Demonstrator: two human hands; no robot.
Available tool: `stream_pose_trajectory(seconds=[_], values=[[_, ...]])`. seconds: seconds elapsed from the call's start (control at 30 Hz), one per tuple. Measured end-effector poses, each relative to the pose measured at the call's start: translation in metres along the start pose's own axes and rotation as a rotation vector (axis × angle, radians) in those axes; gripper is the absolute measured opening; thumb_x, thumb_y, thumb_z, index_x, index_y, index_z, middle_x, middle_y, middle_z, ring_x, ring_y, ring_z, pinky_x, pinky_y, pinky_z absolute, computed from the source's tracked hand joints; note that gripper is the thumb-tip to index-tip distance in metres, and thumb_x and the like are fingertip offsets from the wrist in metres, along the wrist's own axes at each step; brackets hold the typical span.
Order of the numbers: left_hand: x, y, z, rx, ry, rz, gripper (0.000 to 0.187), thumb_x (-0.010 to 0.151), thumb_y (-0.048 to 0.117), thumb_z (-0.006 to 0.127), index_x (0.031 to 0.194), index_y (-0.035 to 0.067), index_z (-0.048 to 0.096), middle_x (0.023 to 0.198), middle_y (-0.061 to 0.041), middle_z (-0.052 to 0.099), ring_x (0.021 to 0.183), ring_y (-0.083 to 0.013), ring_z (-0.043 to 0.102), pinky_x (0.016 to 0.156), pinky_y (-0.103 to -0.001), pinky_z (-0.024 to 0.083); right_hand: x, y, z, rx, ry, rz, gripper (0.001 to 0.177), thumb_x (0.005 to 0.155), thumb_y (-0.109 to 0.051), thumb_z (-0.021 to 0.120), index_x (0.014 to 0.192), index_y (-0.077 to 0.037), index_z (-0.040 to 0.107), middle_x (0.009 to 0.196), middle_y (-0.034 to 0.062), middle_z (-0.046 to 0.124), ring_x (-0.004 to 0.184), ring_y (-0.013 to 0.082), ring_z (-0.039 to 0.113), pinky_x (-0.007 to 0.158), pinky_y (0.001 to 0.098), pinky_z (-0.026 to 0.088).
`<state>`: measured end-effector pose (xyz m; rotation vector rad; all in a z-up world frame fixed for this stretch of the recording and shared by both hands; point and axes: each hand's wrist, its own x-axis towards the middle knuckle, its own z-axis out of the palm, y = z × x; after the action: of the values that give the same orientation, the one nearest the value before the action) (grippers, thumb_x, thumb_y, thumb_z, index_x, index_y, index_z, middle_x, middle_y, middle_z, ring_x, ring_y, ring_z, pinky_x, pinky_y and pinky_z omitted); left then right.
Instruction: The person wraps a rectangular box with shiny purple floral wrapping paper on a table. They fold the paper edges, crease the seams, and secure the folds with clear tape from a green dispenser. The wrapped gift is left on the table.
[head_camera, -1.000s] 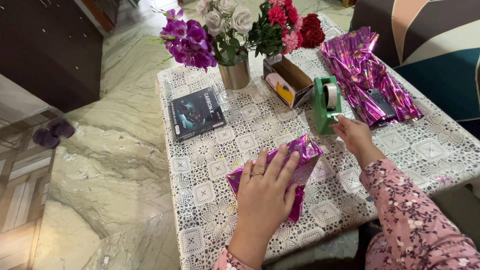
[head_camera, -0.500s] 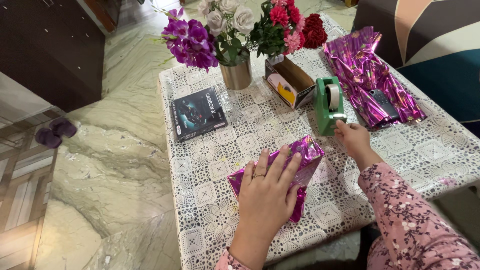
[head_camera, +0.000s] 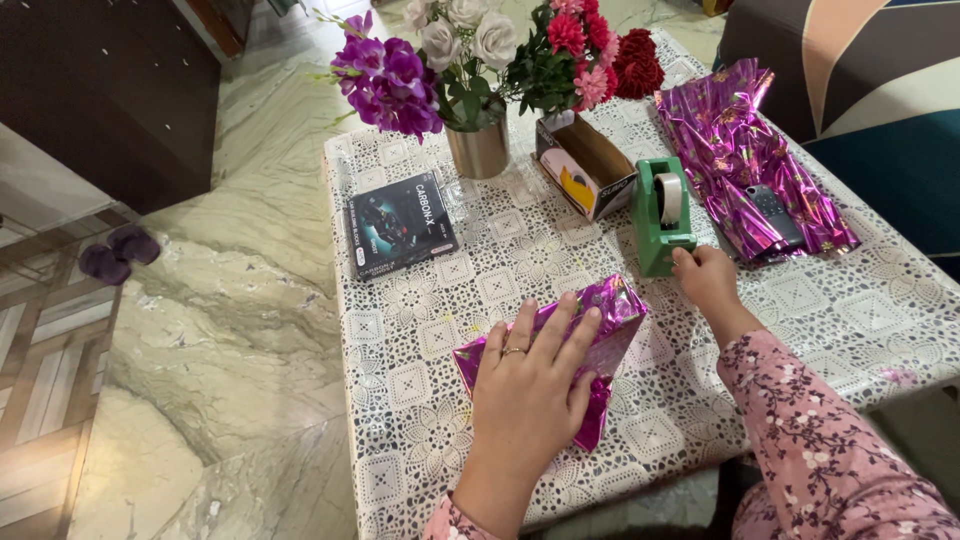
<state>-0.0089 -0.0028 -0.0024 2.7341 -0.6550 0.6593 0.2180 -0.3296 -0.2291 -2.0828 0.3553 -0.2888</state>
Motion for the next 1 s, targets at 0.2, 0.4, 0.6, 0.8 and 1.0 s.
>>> stream_pose_trajectory(seconds=[0.2, 0.4, 0.6, 0.8, 1.0], values=[[-0.001, 0.002, -0.002, 0.001, 0.010, 0.007, 0.064, 0.086, 0.035, 0.068, 0.147, 0.024, 0.054, 0.152, -0.004, 0.052, 0.134, -0.0336, 0.051, 0.110, -0.054, 0.036, 0.002, -0.004, -0.002, -0.053, -0.012, -0.065, 0.036, 0.103, -0.024, 0.066, 0.092, 0.010, 0.070, 0.083, 0.0151, 0.075, 0.077, 0.0202, 0.074, 0.065, 0.0358, 0.054], [-0.004, 0.001, -0.001, 0.002, 0.013, 0.013, 0.063, 0.087, 0.034, 0.068, 0.148, 0.024, 0.053, 0.154, -0.005, 0.051, 0.135, -0.0339, 0.051, 0.110, -0.054, 0.037, 0.006, 0.002, -0.004, 0.001, -0.092, 0.061, 0.034, 0.103, -0.027, 0.064, 0.095, 0.006, 0.070, 0.089, 0.0145, 0.075, 0.075, 0.0197, 0.069, 0.067, 0.0359, 0.052], [-0.001, 0.001, -0.002, -0.016, 0.008, 0.004, 0.063, 0.087, 0.035, 0.068, 0.148, 0.024, 0.053, 0.153, -0.005, 0.051, 0.136, -0.0343, 0.051, 0.111, -0.054, 0.037, 0.003, 0.026, -0.001, 0.049, -0.102, 0.054, 0.035, 0.103, -0.027, 0.068, 0.100, 0.007, 0.074, 0.087, 0.0137, 0.071, 0.073, 0.0188, 0.060, 0.067, 0.0349, 0.047], [0.002, -0.002, -0.003, -0.011, 0.003, 0.001, 0.064, 0.086, 0.035, 0.068, 0.148, 0.025, 0.054, 0.153, -0.005, 0.051, 0.135, -0.0348, 0.051, 0.110, -0.055, 0.036, -0.014, 0.004, 0.007, 0.045, -0.113, 0.209, 0.041, 0.101, -0.033, 0.071, 0.107, 0.008, 0.071, 0.090, 0.0191, 0.071, 0.074, 0.0236, 0.062, 0.069, 0.0391, 0.049], [0.002, -0.007, 0.001, -0.024, 0.033, -0.001, 0.065, 0.086, 0.035, 0.070, 0.148, 0.024, 0.053, 0.150, -0.009, 0.051, 0.135, -0.0356, 0.049, 0.110, -0.055, 0.037, -0.040, -0.071, -0.042, 0.359, -0.269, 0.201, 0.039, 0.102, -0.031, 0.069, 0.105, 0.008, 0.066, 0.090, 0.0125, 0.066, 0.079, 0.0188, 0.066, 0.077, 0.0346, 0.059]])
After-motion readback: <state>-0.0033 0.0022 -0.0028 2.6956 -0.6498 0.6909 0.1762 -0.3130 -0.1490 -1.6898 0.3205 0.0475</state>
